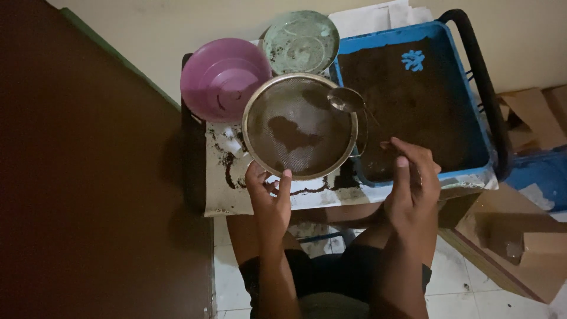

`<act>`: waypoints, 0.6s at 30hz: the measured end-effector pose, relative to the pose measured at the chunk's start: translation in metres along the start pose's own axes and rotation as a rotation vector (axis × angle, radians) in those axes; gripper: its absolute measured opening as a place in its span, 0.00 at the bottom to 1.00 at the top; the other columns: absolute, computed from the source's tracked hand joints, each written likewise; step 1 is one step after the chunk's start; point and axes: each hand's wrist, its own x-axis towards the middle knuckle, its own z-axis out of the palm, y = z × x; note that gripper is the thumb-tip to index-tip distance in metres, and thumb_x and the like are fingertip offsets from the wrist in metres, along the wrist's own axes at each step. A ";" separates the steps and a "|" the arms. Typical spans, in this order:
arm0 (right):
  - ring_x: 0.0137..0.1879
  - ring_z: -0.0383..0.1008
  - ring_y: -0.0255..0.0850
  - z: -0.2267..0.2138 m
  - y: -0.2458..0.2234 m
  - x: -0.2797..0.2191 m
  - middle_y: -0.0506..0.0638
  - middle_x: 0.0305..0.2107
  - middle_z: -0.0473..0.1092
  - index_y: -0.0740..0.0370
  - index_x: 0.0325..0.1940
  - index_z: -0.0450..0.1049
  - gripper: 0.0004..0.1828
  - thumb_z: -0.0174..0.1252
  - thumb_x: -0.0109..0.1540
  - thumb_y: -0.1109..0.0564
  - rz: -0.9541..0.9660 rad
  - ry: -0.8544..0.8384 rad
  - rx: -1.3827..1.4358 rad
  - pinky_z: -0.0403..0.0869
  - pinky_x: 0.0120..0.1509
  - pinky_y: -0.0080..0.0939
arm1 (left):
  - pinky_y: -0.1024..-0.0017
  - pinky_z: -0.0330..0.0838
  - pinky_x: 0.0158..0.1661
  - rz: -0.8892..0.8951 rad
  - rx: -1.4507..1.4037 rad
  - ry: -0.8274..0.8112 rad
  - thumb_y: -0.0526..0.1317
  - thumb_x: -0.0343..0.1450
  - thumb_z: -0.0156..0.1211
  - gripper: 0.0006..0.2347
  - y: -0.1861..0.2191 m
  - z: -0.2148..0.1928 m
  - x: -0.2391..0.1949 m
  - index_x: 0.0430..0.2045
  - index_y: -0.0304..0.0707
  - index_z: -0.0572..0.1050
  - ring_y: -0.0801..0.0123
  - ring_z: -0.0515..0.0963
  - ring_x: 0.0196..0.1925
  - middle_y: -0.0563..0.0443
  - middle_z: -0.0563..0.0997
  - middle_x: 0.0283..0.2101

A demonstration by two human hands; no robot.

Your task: The person is using a ladle to transfer ground coffee from a large tray into a sieve, then sifting the grounds into a container below.

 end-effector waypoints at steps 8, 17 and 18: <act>0.50 0.75 0.64 0.008 -0.005 0.000 0.69 0.42 0.73 0.75 0.56 0.73 0.13 0.46 0.70 0.68 0.076 -0.132 -0.023 0.69 0.58 0.62 | 0.41 0.68 0.60 0.002 0.000 0.004 0.41 0.72 0.64 0.28 -0.008 0.000 0.003 0.65 0.36 0.56 0.32 0.65 0.69 0.27 0.60 0.66; 0.50 0.73 0.48 0.035 0.015 -0.003 0.49 0.38 0.75 0.60 0.55 0.79 0.12 0.53 0.71 0.65 -0.062 -0.066 -0.171 0.59 0.60 0.46 | 0.39 0.65 0.61 -0.015 -0.009 -0.012 0.40 0.72 0.63 0.30 -0.006 -0.004 0.004 0.66 0.33 0.54 0.30 0.63 0.70 0.26 0.58 0.67; 0.49 0.73 0.49 0.035 0.018 -0.003 0.51 0.39 0.75 0.61 0.56 0.79 0.13 0.52 0.71 0.67 -0.052 -0.035 -0.142 0.59 0.60 0.47 | 0.39 0.65 0.61 -0.018 -0.004 -0.019 0.40 0.72 0.63 0.30 -0.001 -0.005 0.003 0.66 0.32 0.54 0.29 0.64 0.69 0.25 0.57 0.67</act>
